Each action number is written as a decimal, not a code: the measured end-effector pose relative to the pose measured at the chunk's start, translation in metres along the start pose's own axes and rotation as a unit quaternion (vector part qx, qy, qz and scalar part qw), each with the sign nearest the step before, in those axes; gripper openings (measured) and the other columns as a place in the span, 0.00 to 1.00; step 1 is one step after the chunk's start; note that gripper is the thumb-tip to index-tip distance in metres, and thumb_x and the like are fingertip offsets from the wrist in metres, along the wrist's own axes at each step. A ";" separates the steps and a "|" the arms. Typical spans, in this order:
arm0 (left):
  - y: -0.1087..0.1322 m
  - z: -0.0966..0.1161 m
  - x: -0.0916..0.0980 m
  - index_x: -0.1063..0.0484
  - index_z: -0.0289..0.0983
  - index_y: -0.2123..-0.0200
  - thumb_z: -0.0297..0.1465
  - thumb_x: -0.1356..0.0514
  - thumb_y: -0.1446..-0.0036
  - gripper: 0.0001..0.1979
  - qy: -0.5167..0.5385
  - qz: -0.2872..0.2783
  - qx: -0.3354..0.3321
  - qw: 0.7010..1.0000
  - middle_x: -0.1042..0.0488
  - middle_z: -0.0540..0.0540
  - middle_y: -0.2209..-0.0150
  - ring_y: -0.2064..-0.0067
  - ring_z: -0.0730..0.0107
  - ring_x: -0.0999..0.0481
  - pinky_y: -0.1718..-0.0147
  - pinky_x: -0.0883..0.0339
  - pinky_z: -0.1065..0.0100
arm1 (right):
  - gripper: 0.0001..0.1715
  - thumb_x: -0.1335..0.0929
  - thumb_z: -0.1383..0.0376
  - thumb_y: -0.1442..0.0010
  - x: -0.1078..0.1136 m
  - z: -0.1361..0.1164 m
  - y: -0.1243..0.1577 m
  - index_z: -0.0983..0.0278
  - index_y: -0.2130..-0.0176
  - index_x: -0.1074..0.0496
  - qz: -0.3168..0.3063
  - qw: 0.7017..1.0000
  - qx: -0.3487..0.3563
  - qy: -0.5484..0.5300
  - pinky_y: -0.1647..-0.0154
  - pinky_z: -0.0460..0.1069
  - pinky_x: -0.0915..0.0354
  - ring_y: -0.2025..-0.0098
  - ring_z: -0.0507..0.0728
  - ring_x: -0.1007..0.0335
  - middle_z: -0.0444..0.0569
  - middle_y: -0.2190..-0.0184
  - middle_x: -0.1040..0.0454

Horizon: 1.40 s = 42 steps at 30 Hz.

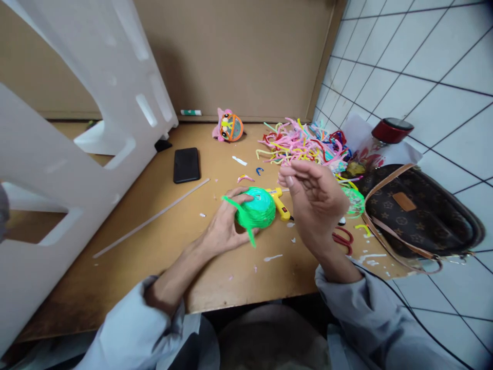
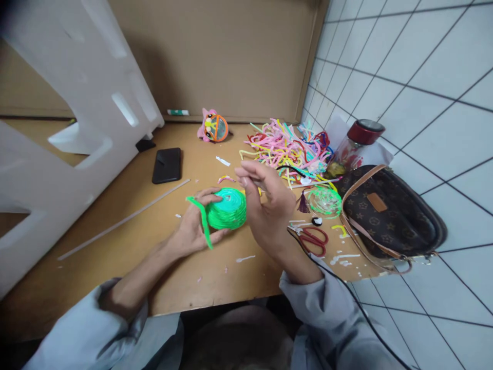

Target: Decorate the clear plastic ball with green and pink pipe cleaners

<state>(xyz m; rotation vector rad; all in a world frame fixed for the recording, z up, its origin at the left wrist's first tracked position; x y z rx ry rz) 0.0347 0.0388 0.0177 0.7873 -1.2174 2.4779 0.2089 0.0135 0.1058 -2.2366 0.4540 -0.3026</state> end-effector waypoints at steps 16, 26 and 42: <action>-0.002 -0.002 0.005 0.44 0.43 0.44 0.37 0.32 0.46 0.31 -0.008 -0.017 0.045 0.999 0.36 0.35 0.40 0.37 0.47 0.33 0.42 0.34 0.45 | 0.16 0.29 0.62 0.45 -0.014 0.088 0.005 0.61 0.56 0.31 -0.065 0.943 -0.257 -0.202 0.62 0.50 0.24 0.66 0.53 0.22 0.46 0.65 0.21; 0.000 -0.005 0.006 0.43 0.42 0.45 0.38 0.31 0.47 0.31 -0.016 -0.007 0.055 0.998 0.37 0.34 0.40 0.36 0.47 0.34 0.42 0.34 0.45 | 0.17 0.38 0.71 0.43 0.006 0.043 -0.008 0.63 0.57 0.24 -0.030 0.919 -0.030 0.392 0.44 0.69 0.39 0.40 0.71 0.34 0.59 0.51 0.26; -0.003 -0.005 0.008 0.42 0.42 0.45 0.37 0.31 0.48 0.31 -0.008 -0.002 0.045 0.999 0.35 0.34 0.41 0.38 0.47 0.33 0.42 0.34 0.46 | 0.11 0.37 0.62 0.30 -0.079 -0.031 0.138 0.64 0.62 0.28 -0.560 0.751 0.338 0.093 0.63 0.51 0.41 0.65 0.55 0.31 0.46 0.70 0.25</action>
Point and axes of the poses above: each hand's wrist, its own y-axis away from the middle knuckle, its own x-axis out of the back of the hand, z = x × y, the point moved 6 cm from there along -y, towards the middle knuckle
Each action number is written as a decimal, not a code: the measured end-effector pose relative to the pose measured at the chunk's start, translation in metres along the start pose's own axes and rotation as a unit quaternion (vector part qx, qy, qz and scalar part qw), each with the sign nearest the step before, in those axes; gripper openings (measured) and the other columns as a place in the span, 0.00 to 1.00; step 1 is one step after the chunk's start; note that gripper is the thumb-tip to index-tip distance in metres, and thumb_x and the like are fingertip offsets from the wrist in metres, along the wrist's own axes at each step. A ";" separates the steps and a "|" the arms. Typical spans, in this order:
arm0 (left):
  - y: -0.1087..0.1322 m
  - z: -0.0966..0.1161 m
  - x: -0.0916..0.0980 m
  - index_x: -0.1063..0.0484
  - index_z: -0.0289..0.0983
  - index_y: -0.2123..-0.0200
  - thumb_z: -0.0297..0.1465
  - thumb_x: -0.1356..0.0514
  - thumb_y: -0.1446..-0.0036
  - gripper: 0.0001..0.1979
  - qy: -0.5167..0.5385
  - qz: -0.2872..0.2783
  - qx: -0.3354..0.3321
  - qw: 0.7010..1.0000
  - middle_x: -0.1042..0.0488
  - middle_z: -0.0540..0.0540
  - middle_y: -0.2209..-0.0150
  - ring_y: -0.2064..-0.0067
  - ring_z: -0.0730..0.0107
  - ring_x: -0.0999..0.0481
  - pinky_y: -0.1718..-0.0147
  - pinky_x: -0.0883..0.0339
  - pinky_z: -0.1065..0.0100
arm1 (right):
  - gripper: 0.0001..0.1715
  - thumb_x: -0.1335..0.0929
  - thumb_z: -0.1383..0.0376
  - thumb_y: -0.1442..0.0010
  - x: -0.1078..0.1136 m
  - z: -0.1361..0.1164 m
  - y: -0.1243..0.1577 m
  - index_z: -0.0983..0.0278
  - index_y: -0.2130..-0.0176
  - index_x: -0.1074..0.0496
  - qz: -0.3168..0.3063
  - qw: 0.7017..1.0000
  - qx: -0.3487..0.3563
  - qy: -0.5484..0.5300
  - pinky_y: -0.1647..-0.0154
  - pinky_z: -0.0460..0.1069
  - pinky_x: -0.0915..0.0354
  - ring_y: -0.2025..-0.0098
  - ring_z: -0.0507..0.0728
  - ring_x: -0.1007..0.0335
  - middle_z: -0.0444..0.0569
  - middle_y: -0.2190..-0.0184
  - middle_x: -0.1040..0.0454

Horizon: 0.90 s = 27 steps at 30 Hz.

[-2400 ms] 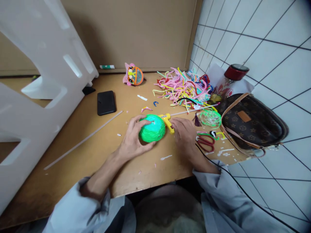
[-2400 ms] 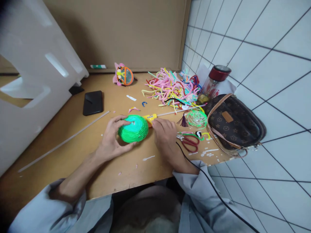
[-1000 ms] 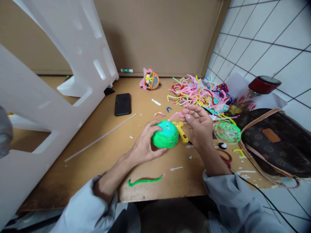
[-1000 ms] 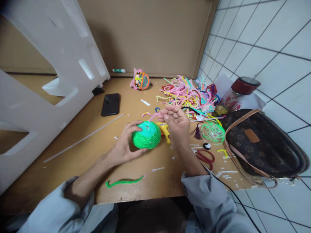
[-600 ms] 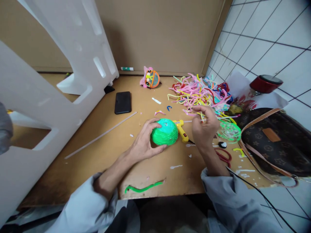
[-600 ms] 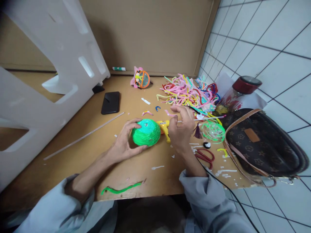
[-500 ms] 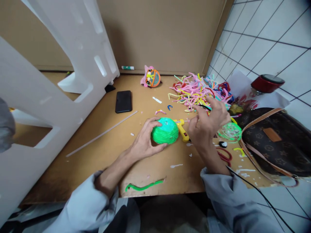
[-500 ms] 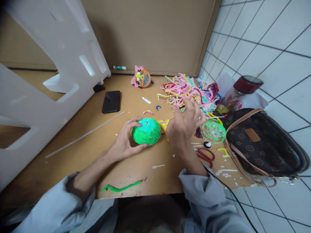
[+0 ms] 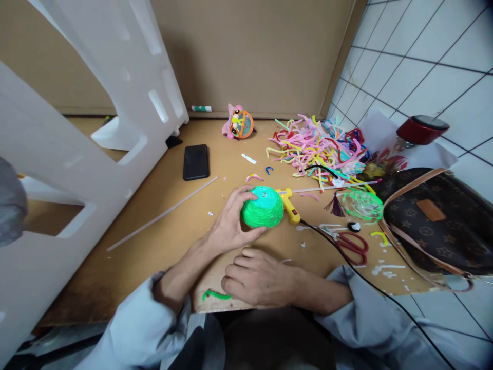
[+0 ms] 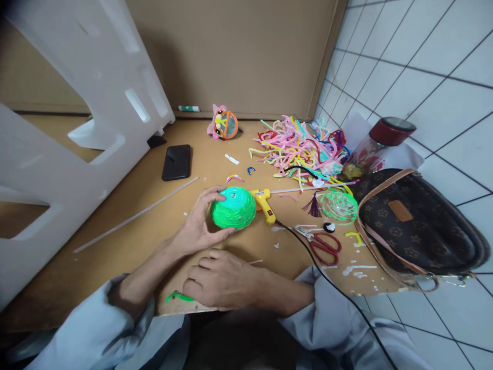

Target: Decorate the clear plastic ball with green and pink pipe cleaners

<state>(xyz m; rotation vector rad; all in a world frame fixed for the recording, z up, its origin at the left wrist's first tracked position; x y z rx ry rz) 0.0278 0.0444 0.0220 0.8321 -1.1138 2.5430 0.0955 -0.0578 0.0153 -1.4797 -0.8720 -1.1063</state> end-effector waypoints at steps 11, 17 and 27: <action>-0.001 0.003 0.000 0.41 0.42 0.45 0.37 0.31 0.48 0.31 -0.006 -0.004 0.001 1.000 0.35 0.35 0.41 0.39 0.48 0.32 0.43 0.34 0.47 | 0.13 0.41 0.67 0.30 -0.020 -0.019 0.007 0.66 0.59 0.29 0.019 0.999 0.034 0.017 0.68 0.52 0.44 0.68 0.56 0.31 0.48 0.70 0.24; 0.000 0.002 -0.001 0.42 0.43 0.44 0.38 0.31 0.47 0.31 -0.006 -0.002 -0.002 1.000 0.36 0.34 0.40 0.37 0.47 0.33 0.42 0.34 0.46 | 0.13 0.41 0.68 0.29 -0.024 -0.020 0.007 0.65 0.59 0.29 0.022 0.999 0.017 0.017 0.66 0.51 0.42 0.67 0.55 0.30 0.47 0.69 0.24; 0.002 -0.001 0.000 0.38 0.43 0.47 0.41 0.33 0.44 0.26 0.039 0.006 -0.005 0.999 0.35 0.35 0.39 0.37 0.49 0.32 0.42 0.34 0.46 | 0.12 0.41 0.72 0.34 0.071 0.026 0.018 0.63 0.62 0.30 0.253 0.958 -0.095 -0.093 0.59 0.50 0.33 0.62 0.54 0.29 0.48 0.67 0.24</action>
Point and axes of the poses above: each hand's wrist, its own y-axis away from the middle knuckle, its own x-axis out of the back of the hand, z = x × y, the point moved 6 cm from there along -y, towards the middle knuckle
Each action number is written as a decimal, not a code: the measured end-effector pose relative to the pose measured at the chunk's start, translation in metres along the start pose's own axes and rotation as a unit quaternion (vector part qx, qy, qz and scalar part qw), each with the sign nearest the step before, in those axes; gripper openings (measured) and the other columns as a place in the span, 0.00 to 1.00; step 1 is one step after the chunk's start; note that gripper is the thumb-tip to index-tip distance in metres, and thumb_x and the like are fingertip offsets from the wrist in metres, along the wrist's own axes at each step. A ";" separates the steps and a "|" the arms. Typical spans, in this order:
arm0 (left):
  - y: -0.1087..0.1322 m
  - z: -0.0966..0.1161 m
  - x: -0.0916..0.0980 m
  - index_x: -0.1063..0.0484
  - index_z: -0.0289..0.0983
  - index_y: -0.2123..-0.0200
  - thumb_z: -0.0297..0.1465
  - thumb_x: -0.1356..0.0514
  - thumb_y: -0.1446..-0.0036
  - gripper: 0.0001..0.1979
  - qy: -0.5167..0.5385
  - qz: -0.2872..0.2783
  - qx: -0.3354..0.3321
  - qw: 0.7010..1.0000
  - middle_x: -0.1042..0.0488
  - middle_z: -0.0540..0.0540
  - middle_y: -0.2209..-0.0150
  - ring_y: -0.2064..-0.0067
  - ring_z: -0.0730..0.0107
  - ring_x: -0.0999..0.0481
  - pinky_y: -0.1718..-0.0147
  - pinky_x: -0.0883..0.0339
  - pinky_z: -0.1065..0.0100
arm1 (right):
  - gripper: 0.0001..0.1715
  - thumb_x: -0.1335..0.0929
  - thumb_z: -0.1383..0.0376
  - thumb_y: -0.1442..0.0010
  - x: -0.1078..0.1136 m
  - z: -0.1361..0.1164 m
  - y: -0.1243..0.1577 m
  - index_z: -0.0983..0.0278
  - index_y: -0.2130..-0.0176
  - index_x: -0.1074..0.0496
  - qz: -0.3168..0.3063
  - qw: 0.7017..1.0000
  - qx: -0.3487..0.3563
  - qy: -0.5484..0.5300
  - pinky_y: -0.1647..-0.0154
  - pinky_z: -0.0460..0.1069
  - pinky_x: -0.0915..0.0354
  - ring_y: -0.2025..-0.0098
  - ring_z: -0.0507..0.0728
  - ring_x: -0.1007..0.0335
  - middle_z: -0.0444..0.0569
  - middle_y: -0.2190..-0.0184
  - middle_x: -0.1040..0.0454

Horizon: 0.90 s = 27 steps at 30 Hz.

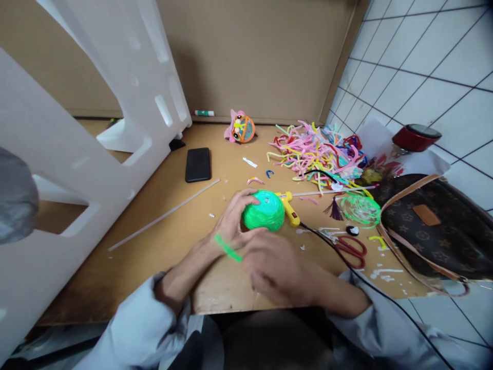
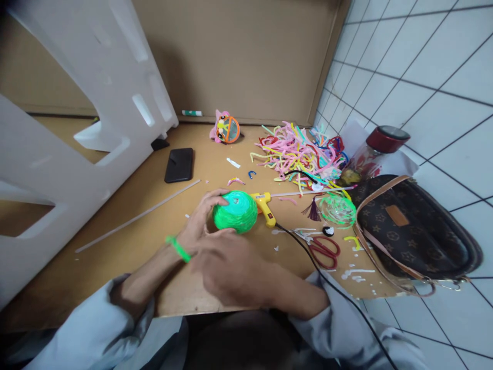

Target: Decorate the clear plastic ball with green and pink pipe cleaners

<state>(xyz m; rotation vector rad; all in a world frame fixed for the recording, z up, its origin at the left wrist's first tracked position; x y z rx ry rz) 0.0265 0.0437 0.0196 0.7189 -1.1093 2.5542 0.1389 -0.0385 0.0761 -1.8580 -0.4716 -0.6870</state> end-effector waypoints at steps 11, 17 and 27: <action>0.000 0.002 0.000 0.41 0.42 0.45 0.37 0.32 0.45 0.28 0.013 0.000 0.009 1.000 0.34 0.35 0.40 0.38 0.49 0.32 0.42 0.35 0.46 | 0.04 0.30 0.67 0.46 0.049 0.127 0.021 0.61 0.68 0.21 0.261 0.821 -0.350 -0.368 0.65 0.48 0.32 0.71 0.51 0.27 0.42 0.76 0.23; 0.000 0.006 0.000 0.41 0.43 0.42 0.37 0.33 0.43 0.30 -0.003 -0.011 -0.008 1.000 0.35 0.35 0.40 0.38 0.50 0.32 0.43 0.33 0.48 | 0.10 0.22 0.65 0.53 0.042 0.127 0.027 0.59 0.68 0.21 0.270 0.805 -0.375 -0.371 0.65 0.48 0.29 0.71 0.52 0.25 0.41 0.75 0.21; -0.001 0.006 0.002 0.38 0.43 0.40 0.37 0.34 0.42 0.29 -0.021 -0.045 0.012 0.999 0.37 0.36 0.40 0.37 0.49 0.34 0.42 0.33 0.49 | 0.12 0.22 0.58 0.49 0.043 0.124 0.023 0.59 0.67 0.24 0.293 0.788 -0.347 -0.417 0.64 0.49 0.27 0.71 0.50 0.24 0.43 0.62 0.20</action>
Point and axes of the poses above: each hand's wrist, its own y-axis away from the middle knuckle, its own x-axis out of the back of the hand, z = x × y, the point moved 6 cm from there along -y, towards the middle knuckle
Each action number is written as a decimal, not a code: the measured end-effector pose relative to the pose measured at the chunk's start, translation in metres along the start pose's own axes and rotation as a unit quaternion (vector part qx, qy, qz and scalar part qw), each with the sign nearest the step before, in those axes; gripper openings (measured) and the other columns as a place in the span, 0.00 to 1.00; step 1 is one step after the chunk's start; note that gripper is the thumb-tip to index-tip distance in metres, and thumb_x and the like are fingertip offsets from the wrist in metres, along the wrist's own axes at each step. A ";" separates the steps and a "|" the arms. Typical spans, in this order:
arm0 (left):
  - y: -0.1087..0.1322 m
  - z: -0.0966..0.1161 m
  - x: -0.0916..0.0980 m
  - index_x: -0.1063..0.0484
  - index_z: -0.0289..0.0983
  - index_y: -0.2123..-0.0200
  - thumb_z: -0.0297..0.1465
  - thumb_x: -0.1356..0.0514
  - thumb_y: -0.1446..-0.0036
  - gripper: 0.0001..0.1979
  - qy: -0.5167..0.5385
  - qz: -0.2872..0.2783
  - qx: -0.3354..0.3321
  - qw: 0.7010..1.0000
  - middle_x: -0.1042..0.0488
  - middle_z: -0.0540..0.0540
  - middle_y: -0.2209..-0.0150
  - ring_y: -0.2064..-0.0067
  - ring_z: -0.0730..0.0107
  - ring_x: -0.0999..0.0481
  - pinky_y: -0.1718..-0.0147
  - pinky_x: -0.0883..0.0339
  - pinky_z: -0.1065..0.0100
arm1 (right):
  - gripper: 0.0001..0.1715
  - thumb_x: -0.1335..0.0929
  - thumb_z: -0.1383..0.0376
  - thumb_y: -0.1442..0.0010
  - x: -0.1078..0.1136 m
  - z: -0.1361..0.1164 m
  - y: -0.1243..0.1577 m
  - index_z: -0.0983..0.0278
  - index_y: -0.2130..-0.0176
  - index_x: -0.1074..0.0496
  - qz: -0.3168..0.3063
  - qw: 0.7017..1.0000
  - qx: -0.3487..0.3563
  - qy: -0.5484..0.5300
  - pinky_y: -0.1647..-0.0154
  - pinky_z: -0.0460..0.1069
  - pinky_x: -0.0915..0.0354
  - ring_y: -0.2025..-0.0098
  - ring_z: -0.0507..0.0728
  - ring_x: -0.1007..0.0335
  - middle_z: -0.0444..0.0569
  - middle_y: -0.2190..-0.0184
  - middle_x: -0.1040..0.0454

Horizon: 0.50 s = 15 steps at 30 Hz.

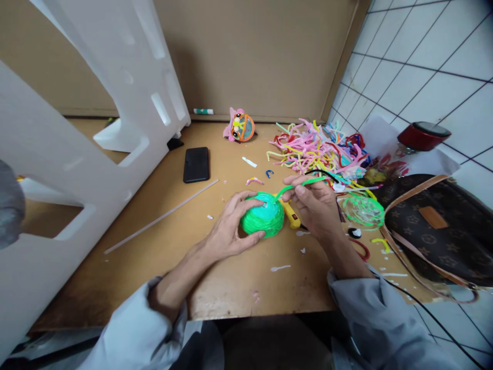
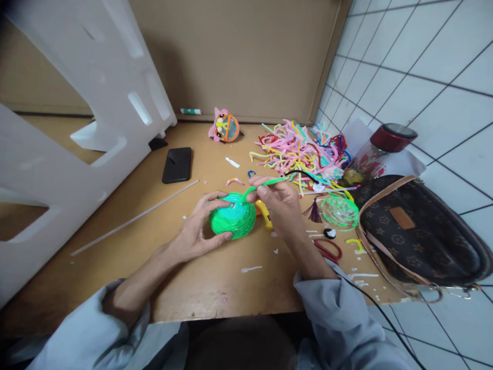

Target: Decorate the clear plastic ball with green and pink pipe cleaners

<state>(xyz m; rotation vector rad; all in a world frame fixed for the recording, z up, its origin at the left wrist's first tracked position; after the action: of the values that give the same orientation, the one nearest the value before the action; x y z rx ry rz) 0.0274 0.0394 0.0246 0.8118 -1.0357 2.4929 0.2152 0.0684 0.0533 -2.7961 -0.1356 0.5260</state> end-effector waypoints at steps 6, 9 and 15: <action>0.000 -0.001 0.000 0.37 0.42 0.43 0.36 0.34 0.43 0.26 0.001 -0.002 0.007 1.000 0.38 0.37 0.41 0.37 0.50 0.35 0.43 0.33 0.50 | 0.12 0.24 0.57 0.45 -0.006 -0.001 0.005 0.58 0.65 0.27 -0.017 1.000 -0.006 -0.009 0.60 0.53 0.25 0.69 0.53 0.21 0.44 0.64 0.18; -0.001 0.000 0.000 0.37 0.42 0.45 0.36 0.34 0.43 0.25 0.000 0.001 0.004 1.000 0.38 0.37 0.41 0.38 0.52 0.34 0.44 0.32 0.52 | 0.14 0.24 0.55 0.44 -0.007 0.001 0.007 0.58 0.64 0.27 -0.018 1.000 -0.014 0.009 0.58 0.54 0.24 0.68 0.54 0.20 0.44 0.65 0.18; -0.002 0.001 0.000 0.36 0.42 0.45 0.36 0.34 0.43 0.24 -0.003 -0.001 0.004 1.000 0.39 0.37 0.41 0.38 0.52 0.35 0.43 0.32 0.51 | 0.13 0.24 0.55 0.44 -0.008 0.004 0.009 0.58 0.64 0.26 -0.029 0.999 -0.011 0.011 0.60 0.53 0.25 0.68 0.54 0.21 0.43 0.66 0.18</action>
<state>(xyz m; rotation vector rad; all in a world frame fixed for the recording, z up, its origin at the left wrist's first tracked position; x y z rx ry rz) 0.0283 0.0398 0.0262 0.8219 -1.0265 2.4963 0.2063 0.0599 0.0500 -2.8090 -0.2194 0.4820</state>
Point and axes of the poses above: each hand's wrist, its own y-axis away from the middle knuckle, its own x-axis out of the back of the hand, z = x × y, the point moved 6 cm from there along -y, towards the middle knuckle
